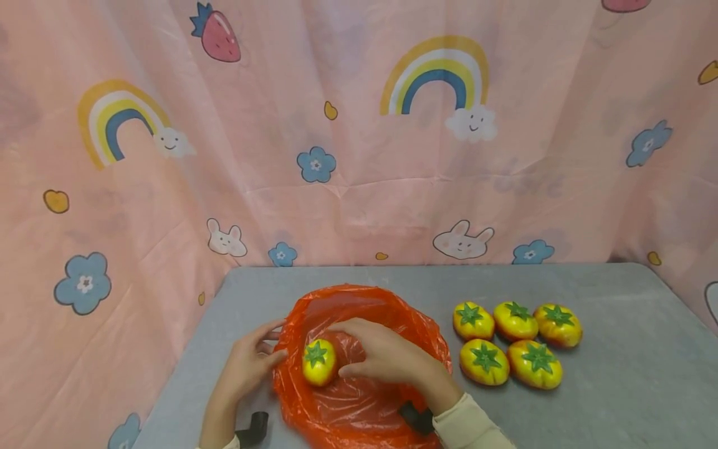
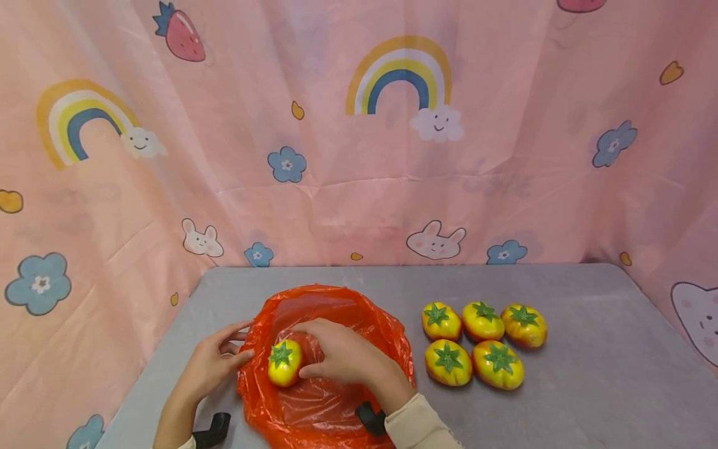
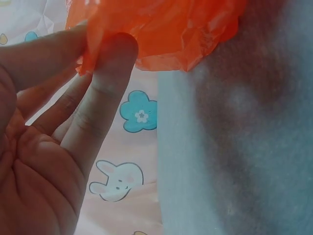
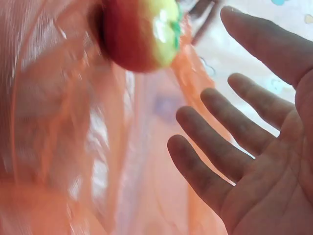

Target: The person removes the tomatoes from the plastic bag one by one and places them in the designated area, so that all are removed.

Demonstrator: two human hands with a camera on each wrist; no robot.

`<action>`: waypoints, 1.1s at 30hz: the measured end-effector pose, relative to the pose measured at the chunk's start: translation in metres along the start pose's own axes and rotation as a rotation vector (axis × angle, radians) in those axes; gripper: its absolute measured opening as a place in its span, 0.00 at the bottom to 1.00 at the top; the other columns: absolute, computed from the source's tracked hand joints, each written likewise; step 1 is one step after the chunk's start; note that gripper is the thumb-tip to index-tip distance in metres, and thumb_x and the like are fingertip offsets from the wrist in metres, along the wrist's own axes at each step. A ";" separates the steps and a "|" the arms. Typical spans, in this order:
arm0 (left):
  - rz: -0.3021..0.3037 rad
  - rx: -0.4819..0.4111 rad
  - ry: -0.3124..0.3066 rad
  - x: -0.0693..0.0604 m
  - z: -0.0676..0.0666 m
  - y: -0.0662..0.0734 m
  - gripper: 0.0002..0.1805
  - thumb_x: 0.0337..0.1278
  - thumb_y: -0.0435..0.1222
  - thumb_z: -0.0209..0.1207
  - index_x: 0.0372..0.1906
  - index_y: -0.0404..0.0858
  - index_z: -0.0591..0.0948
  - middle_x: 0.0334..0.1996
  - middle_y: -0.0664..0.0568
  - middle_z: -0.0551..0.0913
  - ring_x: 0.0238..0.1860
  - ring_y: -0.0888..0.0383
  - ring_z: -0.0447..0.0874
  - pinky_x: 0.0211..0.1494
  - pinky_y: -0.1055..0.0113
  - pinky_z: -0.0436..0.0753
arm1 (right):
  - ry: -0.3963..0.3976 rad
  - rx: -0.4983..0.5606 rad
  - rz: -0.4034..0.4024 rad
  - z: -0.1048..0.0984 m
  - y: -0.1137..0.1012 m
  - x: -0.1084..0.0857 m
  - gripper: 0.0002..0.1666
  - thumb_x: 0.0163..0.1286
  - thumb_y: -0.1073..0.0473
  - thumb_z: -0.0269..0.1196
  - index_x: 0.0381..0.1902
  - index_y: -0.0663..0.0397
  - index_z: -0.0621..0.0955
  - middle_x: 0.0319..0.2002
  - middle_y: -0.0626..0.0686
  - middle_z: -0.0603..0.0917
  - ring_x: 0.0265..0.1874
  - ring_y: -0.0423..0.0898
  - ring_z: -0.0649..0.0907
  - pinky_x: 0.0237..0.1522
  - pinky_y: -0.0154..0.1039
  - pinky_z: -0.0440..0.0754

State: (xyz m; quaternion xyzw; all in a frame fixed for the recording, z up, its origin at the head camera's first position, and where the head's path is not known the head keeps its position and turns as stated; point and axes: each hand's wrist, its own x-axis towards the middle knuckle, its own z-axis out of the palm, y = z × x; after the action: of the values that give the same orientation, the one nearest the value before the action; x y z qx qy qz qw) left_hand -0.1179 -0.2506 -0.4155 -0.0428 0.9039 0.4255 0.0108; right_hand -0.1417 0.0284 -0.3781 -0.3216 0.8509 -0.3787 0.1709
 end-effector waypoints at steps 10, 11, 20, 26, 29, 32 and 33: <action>0.005 -0.021 0.001 0.001 -0.002 0.000 0.30 0.56 0.30 0.68 0.65 0.48 0.77 0.50 0.45 0.86 0.33 0.60 0.85 0.36 0.71 0.84 | -0.034 0.011 0.058 0.029 0.005 0.028 0.40 0.59 0.46 0.74 0.69 0.31 0.71 0.66 0.40 0.75 0.63 0.43 0.75 0.66 0.52 0.76; -0.002 -0.019 0.001 0.001 -0.002 0.000 0.31 0.56 0.30 0.68 0.65 0.48 0.77 0.50 0.45 0.86 0.33 0.60 0.84 0.36 0.71 0.84 | -0.037 0.016 0.065 0.031 0.006 0.030 0.41 0.59 0.46 0.74 0.69 0.31 0.71 0.66 0.40 0.75 0.62 0.43 0.75 0.66 0.52 0.76; 0.000 -0.018 0.001 0.001 -0.001 -0.001 0.31 0.54 0.28 0.68 0.65 0.46 0.77 0.51 0.44 0.86 0.33 0.60 0.84 0.37 0.69 0.85 | -0.045 0.021 0.080 0.041 0.011 0.038 0.41 0.57 0.47 0.75 0.67 0.34 0.72 0.63 0.40 0.77 0.57 0.41 0.76 0.64 0.49 0.78; 0.000 -0.009 0.006 0.000 -0.001 -0.001 0.31 0.54 0.29 0.68 0.65 0.47 0.77 0.51 0.45 0.86 0.33 0.60 0.84 0.38 0.68 0.86 | 0.002 0.022 0.125 0.039 0.012 0.034 0.44 0.55 0.47 0.76 0.68 0.34 0.71 0.62 0.43 0.75 0.54 0.41 0.77 0.60 0.48 0.81; 0.000 0.006 0.006 0.000 -0.001 0.000 0.31 0.55 0.30 0.68 0.65 0.48 0.77 0.51 0.45 0.86 0.34 0.60 0.84 0.39 0.66 0.86 | -0.001 0.020 0.165 0.035 0.011 0.029 0.43 0.54 0.47 0.77 0.67 0.33 0.73 0.59 0.44 0.74 0.51 0.42 0.77 0.57 0.49 0.82; -0.006 0.018 0.003 -0.001 -0.002 0.001 0.31 0.55 0.30 0.68 0.65 0.49 0.77 0.52 0.46 0.86 0.34 0.61 0.84 0.39 0.67 0.86 | -0.016 0.029 0.186 0.031 0.010 0.024 0.40 0.53 0.49 0.78 0.64 0.32 0.75 0.56 0.44 0.74 0.50 0.43 0.77 0.57 0.50 0.82; -0.007 0.020 0.003 -0.001 -0.002 0.002 0.31 0.55 0.30 0.68 0.65 0.49 0.77 0.52 0.46 0.86 0.34 0.61 0.84 0.38 0.67 0.86 | -0.016 0.032 0.193 0.030 0.010 0.023 0.39 0.53 0.49 0.78 0.63 0.33 0.76 0.55 0.44 0.74 0.50 0.43 0.77 0.58 0.51 0.82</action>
State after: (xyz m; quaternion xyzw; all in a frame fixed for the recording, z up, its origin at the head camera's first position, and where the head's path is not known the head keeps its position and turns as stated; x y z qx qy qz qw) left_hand -0.1169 -0.2513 -0.4125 -0.0464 0.9079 0.4164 0.0114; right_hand -0.1467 0.0022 -0.4064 -0.2385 0.8703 -0.3714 0.2185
